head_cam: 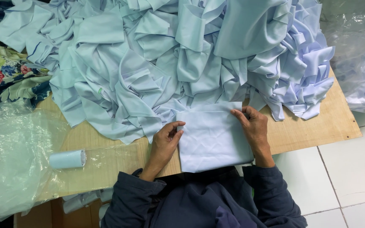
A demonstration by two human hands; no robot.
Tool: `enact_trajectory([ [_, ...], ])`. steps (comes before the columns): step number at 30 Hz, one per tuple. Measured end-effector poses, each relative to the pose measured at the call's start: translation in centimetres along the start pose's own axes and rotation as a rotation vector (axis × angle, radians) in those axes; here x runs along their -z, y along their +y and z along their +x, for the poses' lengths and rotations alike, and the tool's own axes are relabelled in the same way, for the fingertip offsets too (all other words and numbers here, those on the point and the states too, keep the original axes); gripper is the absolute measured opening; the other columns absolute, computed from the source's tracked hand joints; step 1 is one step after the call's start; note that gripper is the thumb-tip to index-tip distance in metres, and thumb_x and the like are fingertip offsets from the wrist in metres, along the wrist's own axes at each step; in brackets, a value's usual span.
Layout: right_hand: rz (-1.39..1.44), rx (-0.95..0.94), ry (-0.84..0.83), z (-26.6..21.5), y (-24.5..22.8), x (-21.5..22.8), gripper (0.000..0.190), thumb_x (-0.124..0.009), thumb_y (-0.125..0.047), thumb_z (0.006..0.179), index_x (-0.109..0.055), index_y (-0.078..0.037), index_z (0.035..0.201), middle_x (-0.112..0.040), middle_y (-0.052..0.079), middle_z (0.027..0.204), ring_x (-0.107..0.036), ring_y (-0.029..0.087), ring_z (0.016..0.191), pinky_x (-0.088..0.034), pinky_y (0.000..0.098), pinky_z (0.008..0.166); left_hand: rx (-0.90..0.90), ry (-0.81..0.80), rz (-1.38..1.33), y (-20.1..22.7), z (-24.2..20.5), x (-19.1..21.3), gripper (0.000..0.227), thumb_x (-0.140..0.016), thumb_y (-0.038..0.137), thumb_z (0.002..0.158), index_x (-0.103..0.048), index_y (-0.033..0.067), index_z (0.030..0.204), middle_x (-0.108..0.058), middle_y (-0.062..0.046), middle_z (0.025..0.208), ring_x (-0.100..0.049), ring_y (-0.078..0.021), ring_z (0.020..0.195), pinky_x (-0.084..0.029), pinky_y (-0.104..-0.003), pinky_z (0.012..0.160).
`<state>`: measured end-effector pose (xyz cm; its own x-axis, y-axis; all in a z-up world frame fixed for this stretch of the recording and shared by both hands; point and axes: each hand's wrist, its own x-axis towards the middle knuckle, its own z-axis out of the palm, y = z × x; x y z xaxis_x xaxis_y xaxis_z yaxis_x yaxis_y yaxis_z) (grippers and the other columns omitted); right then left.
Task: Folding small pieces of light blue fabric and inserting them into clear plastic bags for packaging.
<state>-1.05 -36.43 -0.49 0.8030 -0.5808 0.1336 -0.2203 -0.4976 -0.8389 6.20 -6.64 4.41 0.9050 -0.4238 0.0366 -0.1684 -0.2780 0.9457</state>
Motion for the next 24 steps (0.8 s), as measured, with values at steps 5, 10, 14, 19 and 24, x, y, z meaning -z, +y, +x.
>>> enact_trajectory([
  [5, 0.041, 0.033, -0.089, -0.2, -3.6, 2.2, 0.039, -0.086, -0.024, 0.086, -0.072, -0.015, 0.122, -0.075, 0.010, 0.088, -0.067, 0.020, 0.080, -0.054, 0.0322, 0.072, -0.021, 0.038, 0.049, -0.1, 0.1, -0.2, 0.031, -0.068, 0.006, 0.095, -0.071, 0.0101, 0.125, -0.073, -0.013, 0.097, -0.069, -0.0216, 0.076, -0.059, -0.034, 0.072],
  [10, -0.018, 0.122, -0.022, -0.6, -2.7, 2.8, 0.046, -0.079, -0.005, 0.091, -0.070, -0.011, 0.136, -0.075, 0.012, 0.088, -0.069, 0.025, 0.081, -0.057, 0.0355, 0.075, -0.109, 0.087, 0.234, -0.4, 0.8, -1.1, 0.041, -0.070, 0.009, 0.095, -0.061, 0.0066, 0.136, -0.068, -0.016, 0.099, -0.071, -0.0284, 0.075, -0.060, -0.042, 0.070],
  [14, -0.073, 0.189, 0.051, -1.1, -3.2, 3.1, 0.046, -0.079, -0.003, 0.091, -0.070, -0.008, 0.135, -0.073, 0.012, 0.081, -0.063, 0.021, 0.069, -0.054, 0.0345, 0.065, -0.137, 0.108, 0.295, -1.0, 1.4, -1.7, 0.046, -0.068, 0.006, 0.095, -0.057, 0.0074, 0.140, -0.066, -0.014, 0.092, -0.070, -0.0318, 0.073, -0.059, -0.045, 0.068],
  [19, -0.051, 0.264, 0.098, -0.2, -3.3, 3.4, 0.045, -0.080, -0.002, 0.093, -0.070, -0.011, 0.136, -0.074, 0.006, 0.084, -0.061, 0.016, 0.069, -0.053, 0.0285, 0.066, -0.060, 0.137, 0.243, -0.5, 1.0, -1.0, 0.046, -0.068, 0.008, 0.095, -0.060, 0.0132, 0.140, -0.072, -0.013, 0.091, -0.073, -0.0321, 0.075, -0.061, -0.043, 0.068],
  [24, -0.082, 0.409, 0.090, 2.2, -4.5, 1.8, 0.044, -0.078, 0.005, 0.092, -0.071, -0.008, 0.133, -0.074, 0.008, 0.084, -0.063, 0.018, 0.068, -0.052, 0.0296, 0.062, -0.015, 0.173, 0.170, -0.9, 0.4, -0.3, 0.038, -0.061, 0.008, 0.100, -0.060, 0.0120, 0.138, -0.073, -0.018, 0.092, -0.075, -0.0304, 0.074, -0.062, -0.041, 0.067],
])
